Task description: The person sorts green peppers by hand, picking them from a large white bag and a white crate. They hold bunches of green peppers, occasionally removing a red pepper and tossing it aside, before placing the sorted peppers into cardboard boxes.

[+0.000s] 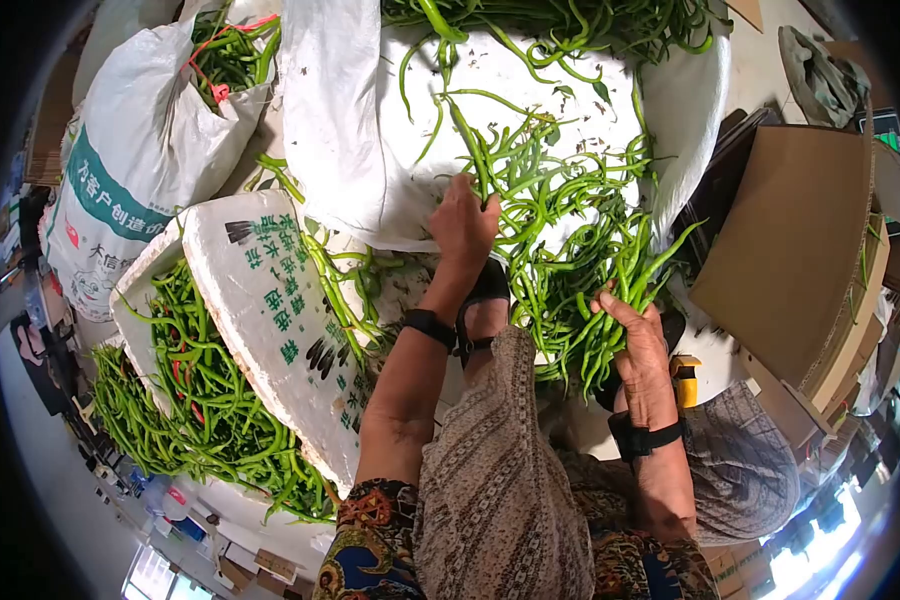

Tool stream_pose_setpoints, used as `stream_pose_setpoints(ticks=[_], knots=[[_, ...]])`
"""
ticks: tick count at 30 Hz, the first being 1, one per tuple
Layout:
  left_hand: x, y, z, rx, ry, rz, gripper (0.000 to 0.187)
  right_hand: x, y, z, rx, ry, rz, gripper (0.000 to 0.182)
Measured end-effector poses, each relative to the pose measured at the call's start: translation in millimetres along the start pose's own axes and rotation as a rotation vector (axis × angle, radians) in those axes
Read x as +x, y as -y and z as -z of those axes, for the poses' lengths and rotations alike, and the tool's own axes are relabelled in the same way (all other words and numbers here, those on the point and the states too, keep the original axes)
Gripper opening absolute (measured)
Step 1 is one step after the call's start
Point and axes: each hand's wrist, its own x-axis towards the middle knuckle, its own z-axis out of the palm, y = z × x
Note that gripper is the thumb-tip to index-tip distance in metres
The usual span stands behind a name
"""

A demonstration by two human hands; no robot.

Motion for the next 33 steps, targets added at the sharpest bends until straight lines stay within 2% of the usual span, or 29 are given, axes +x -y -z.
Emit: stream_pose_setpoints(ticks=[2,5,8,11,13,14,15,17,20,21,23,25,26,27,29,33], knots=[[-4,4,-1,0.027,0.009,-0.015,0.017,4,-2,1,0.017,-0.007,0.012,0.027],[-4,-27,32,-0.386,0.115,0.261,0.02,3,1,-3,-0.017,-0.012,0.039,0.028],[-22,-56,55,-0.612,0.195,0.19,0.023,5,2,-7,-0.054,0.001,0.042,0.029],[-50,-74,59,-0.742,0.541,0.208,0.02,7,6,-16,0.0,0.062,-0.004,0.032],[-60,-93,64,-0.797,0.701,0.304,0.018,14,1,-12,-0.016,0.081,-0.027,0.036],[-72,-86,51,-0.818,0.734,0.203,0.015,16,1,-12,-0.013,0.102,-0.037,0.037],[-74,-88,49,-0.78,0.731,0.088,0.013,18,0,-11,-0.011,0.125,-0.047,0.038],[-75,-91,48,-0.806,0.735,0.067,0.011,20,0,-10,-0.039,0.09,-0.014,0.036],[-66,-89,45,-0.815,0.7,-0.071,0.01,20,10,-10,-0.03,0.065,0.0,0.032],[-59,-89,48,-0.797,0.759,0.073,0.011,20,13,-7,-0.061,0.05,-0.018,0.032],[-51,-76,39,-0.75,0.64,0.182,0.014,21,18,1,-0.126,0.02,-0.054,0.031],[-40,-64,28,-0.727,0.529,0.206,0.015,19,14,11,-0.137,0.052,-0.012,0.03],[-33,-60,25,-0.663,0.509,0.158,0.017,16,13,15,-0.136,0.054,0.019,0.032],[-26,-56,13,-0.617,0.399,0.041,0.018,12,12,17,-0.136,0.059,0.049,0.033],[3,-71,3,-0.609,0.345,-0.032,0.022,3,13,18,-0.112,0.024,0.055,0.036],[53,-108,-66,-0.503,0.216,-0.423,0.036,-20,27,9,-0.108,-0.013,0.047,0.038]])
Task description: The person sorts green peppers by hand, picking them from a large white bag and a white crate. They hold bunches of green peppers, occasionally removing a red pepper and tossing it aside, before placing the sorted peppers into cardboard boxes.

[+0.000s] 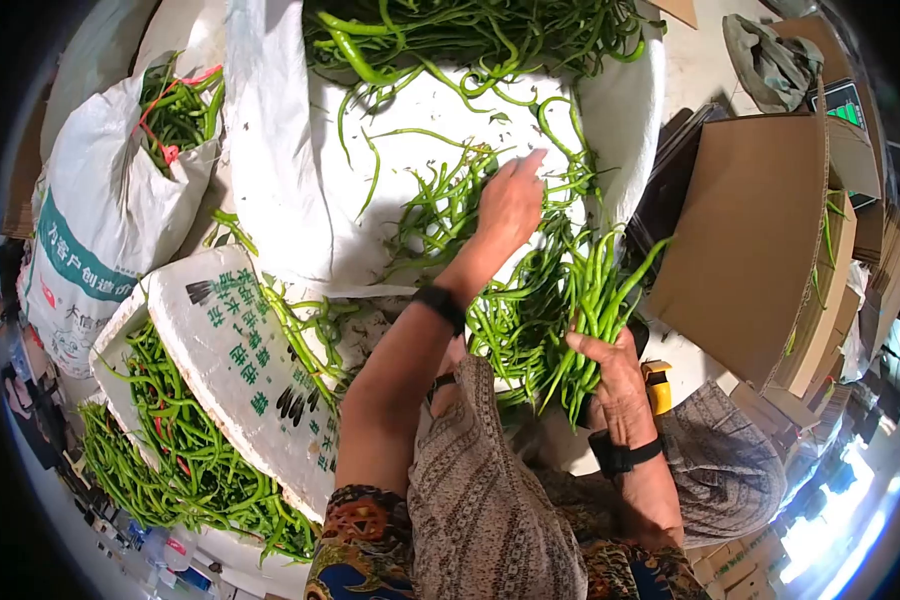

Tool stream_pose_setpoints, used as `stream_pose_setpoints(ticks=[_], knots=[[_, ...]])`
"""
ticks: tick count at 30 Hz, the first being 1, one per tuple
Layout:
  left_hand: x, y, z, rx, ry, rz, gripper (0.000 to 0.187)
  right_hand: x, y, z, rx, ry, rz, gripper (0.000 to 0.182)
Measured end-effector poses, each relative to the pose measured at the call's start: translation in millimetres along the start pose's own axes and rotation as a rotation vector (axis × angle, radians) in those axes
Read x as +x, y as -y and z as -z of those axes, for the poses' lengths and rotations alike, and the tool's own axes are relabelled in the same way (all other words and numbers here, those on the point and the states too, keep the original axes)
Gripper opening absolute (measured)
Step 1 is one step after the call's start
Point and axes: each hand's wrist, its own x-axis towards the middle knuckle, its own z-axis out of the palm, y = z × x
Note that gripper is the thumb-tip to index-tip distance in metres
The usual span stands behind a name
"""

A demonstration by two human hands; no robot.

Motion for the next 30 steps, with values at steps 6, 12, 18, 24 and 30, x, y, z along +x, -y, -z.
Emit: stream_pose_setpoints(ticks=[6,12,18,24,30], knots=[[34,29,-68,0.533,0.132,0.052,0.036,0,13,9,0.088,0.043,0.0,0.03],[0,-10,-27,-0.155,-0.016,0.296,0.01,11,-6,33,0.235,0.075,-0.083,0.032],[-86,-87,44,-0.847,0.545,0.417,0.016,23,-23,36,0.418,0.052,-0.202,0.04],[-134,-79,62,-0.724,0.531,0.465,0.023,23,-25,34,0.415,0.04,-0.072,0.022],[-118,0,88,0.554,0.141,0.118,0.023,2,2,9,0.266,-0.031,-0.103,0.024]])
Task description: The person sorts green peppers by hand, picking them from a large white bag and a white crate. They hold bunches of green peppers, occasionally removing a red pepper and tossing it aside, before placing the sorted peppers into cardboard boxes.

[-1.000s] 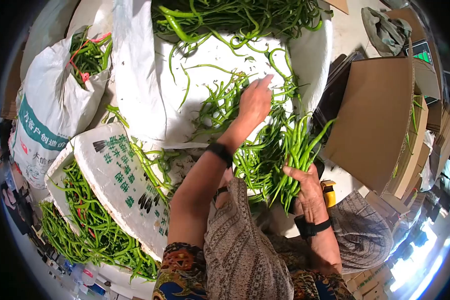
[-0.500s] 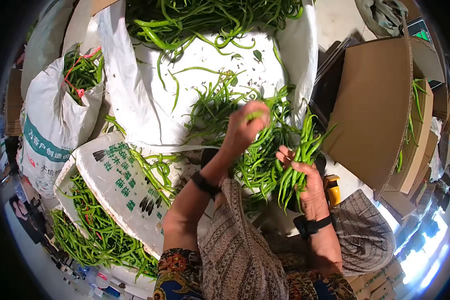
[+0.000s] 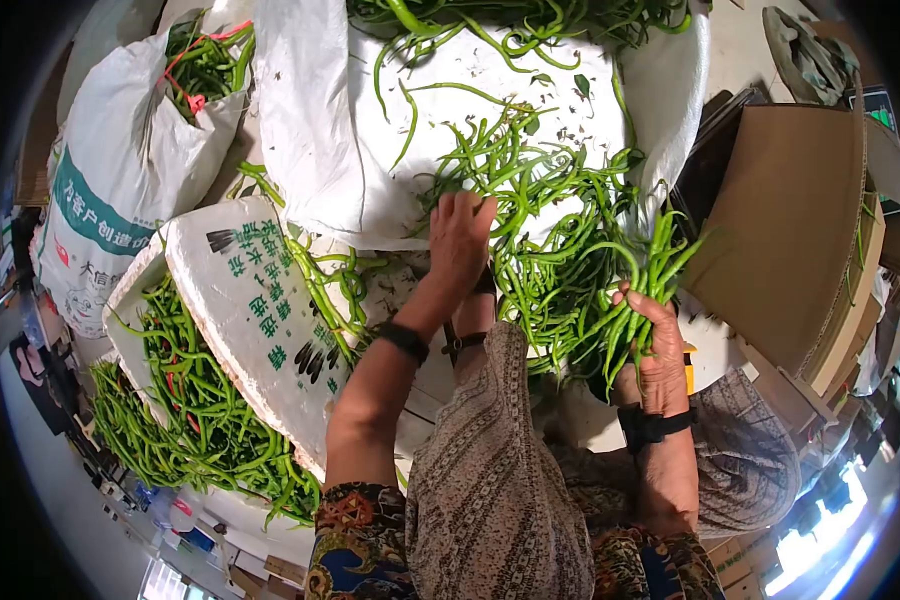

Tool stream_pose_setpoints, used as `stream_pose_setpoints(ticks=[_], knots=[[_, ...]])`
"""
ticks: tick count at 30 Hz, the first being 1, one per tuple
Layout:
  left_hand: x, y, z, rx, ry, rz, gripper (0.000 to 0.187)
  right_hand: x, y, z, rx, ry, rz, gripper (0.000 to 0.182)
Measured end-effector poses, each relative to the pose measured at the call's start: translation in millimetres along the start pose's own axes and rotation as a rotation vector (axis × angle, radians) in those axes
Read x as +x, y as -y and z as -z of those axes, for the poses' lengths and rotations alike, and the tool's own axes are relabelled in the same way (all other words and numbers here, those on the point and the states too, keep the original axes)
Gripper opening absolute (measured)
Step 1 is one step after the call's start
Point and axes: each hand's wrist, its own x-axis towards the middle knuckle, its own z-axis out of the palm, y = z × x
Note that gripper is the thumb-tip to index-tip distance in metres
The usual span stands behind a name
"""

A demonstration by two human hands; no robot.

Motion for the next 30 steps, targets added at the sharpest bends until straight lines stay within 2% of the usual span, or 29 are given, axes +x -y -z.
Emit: stream_pose_setpoints(ticks=[2,3,4,5,8,9,12,16,19,22,25,30], knots=[[10,13,-10,0.12,0.041,-0.098,0.021,-4,-8,-12,-0.037,-0.062,0.058,0.026],[17,19,-13,0.113,-0.041,-0.11,0.02,-9,-10,-17,-0.057,-0.104,0.057,0.029],[23,25,-13,0.108,-0.121,-0.121,0.019,-1,-11,-9,-0.06,-0.007,0.03,0.029],[26,30,-11,0.106,-0.205,-0.132,0.018,2,-13,-4,-0.052,-0.013,0.03,0.029],[24,49,10,0.067,-0.148,0.096,0.011,0,-7,-6,-0.002,-0.121,0.035,0.028],[21,46,31,0.006,-0.124,0.207,0.009,3,-7,0,0.016,-0.085,0.012,0.029],[1,44,47,-0.004,-0.037,0.287,0.011,8,-10,4,0.019,-0.133,0.048,0.027],[-24,13,27,-0.266,-0.015,0.288,0.017,18,-16,17,-0.048,-0.046,-0.027,0.028],[-19,3,5,-0.32,-0.169,0.233,0.02,12,-16,10,-0.051,-0.103,-0.006,0.029],[-11,0,-4,-0.351,-0.153,0.229,0.02,4,-10,-1,-0.032,-0.132,0.018,0.03],[-4,17,1,-0.356,-0.203,0.406,0.024,7,-9,5,-0.017,-0.146,0.015,0.03],[-11,27,0,-0.434,-0.195,0.456,0.023,9,-14,5,0.015,-0.146,-0.016,0.031]])
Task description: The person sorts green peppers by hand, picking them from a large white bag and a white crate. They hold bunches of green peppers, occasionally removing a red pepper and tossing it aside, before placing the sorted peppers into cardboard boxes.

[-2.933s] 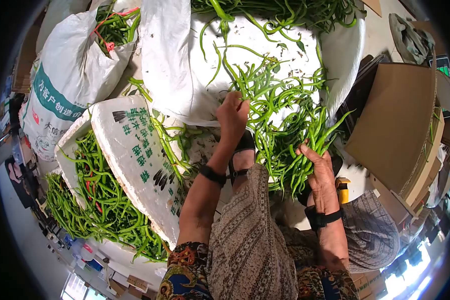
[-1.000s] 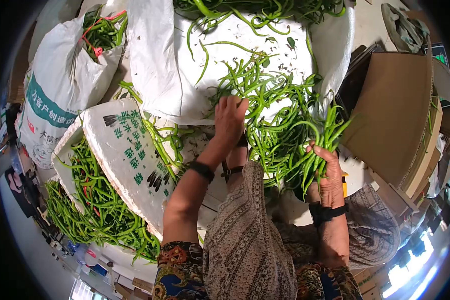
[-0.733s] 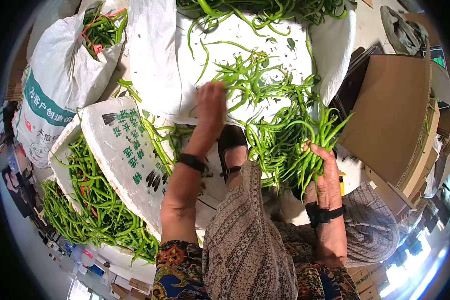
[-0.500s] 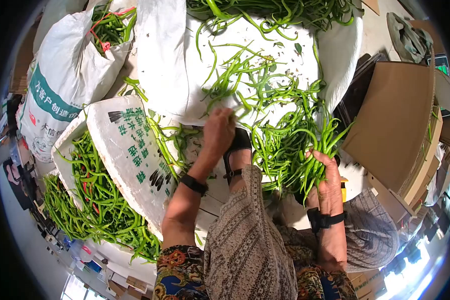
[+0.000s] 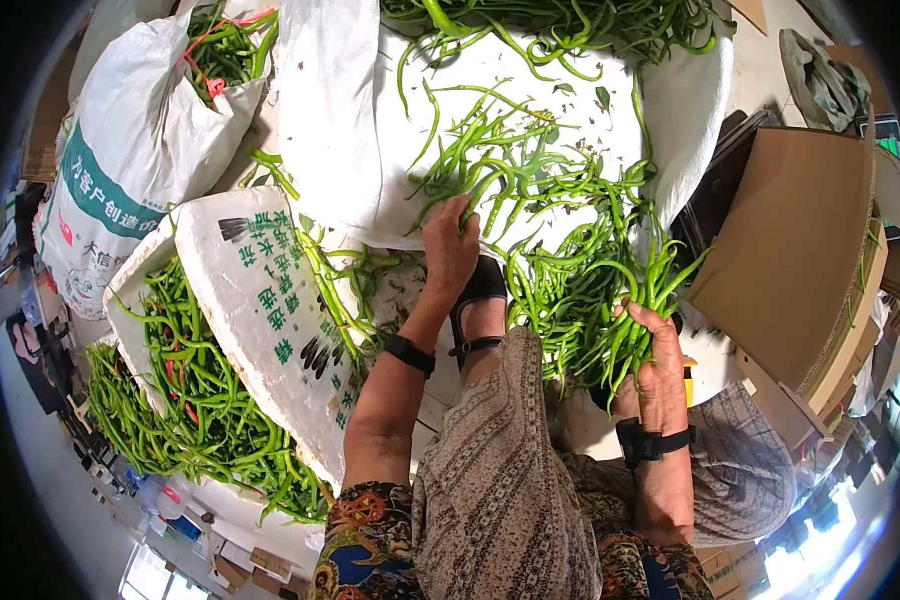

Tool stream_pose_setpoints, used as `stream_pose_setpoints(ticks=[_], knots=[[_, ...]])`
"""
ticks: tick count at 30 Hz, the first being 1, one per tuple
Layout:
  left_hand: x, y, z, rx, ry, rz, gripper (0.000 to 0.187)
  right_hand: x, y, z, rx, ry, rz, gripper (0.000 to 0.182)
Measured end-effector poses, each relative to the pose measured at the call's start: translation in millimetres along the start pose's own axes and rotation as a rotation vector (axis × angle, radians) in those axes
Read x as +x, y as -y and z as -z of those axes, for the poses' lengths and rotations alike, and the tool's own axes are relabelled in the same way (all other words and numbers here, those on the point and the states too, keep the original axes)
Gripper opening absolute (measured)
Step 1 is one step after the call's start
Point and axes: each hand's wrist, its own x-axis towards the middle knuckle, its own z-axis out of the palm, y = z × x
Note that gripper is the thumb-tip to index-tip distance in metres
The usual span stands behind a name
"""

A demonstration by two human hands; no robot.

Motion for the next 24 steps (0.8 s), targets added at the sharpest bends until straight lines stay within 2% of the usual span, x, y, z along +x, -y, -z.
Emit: stream_pose_setpoints(ticks=[1,4,7,10,13,16,18,20,22,24], knots=[[0,-2,0,-0.032,-0.012,0.012,0.023,9,-2,6,-0.035,0.073,-0.014,0.031],[3,-5,-2,-0.028,0.02,0.059,0.026,5,-3,2,-0.072,0.047,-0.017,0.031],[5,-3,-22,0.065,-0.012,-0.173,0.027,9,-5,5,-0.078,0.045,-0.028,0.032],[11,-11,-31,0.399,-0.009,-0.303,0.027,7,-6,4,-0.085,0.052,-0.04,0.033],[13,-6,-31,0.414,-0.05,-0.321,0.026,3,-2,-1,-0.075,0.059,-0.019,0.034],[11,-3,-14,0.279,0.043,-0.099,0.028,6,0,2,-0.085,0.05,-0.024,0.034],[-3,-22,12,0.189,0.103,-0.081,0.031,2,0,1,-0.067,0.031,-0.016,0.035],[-30,-42,46,0.209,0.171,-0.084,0.033,-4,2,-3,-0.062,-0.005,-0.021,0.036],[-58,-45,74,0.326,0.131,-0.035,0.039,-7,4,-8,-0.052,-0.058,-0.034,0.036],[-80,-47,109,0.51,0.302,0.11,0.034,1,0,-1,-0.049,0.006,-0.058,0.035]])
